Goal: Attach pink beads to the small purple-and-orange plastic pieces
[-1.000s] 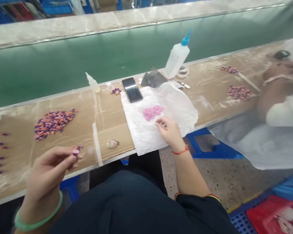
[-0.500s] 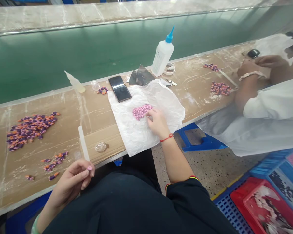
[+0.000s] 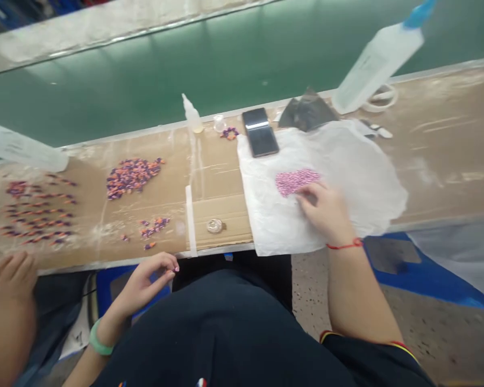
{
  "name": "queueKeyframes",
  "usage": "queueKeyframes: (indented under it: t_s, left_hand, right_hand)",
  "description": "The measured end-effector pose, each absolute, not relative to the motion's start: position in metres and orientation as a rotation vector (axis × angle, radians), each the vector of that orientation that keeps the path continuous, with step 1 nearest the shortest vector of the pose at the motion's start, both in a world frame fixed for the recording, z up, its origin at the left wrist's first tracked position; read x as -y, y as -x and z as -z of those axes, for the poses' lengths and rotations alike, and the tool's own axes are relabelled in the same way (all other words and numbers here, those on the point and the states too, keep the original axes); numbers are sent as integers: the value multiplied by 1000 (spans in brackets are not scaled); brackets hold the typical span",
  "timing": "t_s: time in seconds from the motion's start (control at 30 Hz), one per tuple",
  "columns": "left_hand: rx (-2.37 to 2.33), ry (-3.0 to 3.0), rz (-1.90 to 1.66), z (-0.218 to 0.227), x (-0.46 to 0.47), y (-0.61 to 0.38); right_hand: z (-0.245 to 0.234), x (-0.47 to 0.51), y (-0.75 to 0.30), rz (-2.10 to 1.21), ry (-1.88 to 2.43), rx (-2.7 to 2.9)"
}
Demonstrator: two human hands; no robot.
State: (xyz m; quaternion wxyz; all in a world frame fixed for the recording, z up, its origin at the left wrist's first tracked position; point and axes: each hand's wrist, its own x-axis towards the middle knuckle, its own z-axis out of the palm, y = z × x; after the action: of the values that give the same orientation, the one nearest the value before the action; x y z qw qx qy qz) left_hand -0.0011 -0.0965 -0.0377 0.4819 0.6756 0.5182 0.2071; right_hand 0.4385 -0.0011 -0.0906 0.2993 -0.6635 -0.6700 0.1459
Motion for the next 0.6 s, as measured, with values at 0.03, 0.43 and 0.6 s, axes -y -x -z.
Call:
queueKeyframes:
  t_s: [0.03, 0.43, 0.6]
  left_hand:
    - [-1327, -1678, -522, 36, 98, 11]
    - [-1822, -1282, -1532, 53, 77, 62]
    - [-2028, -1093, -1784, 76, 64, 63]
  right_hand:
    - [92, 0, -439, -403, 1747, 1781]
    - [95, 4, -439, -367, 1812, 1778]
    - [93, 4, -436, -395, 1808, 1725]
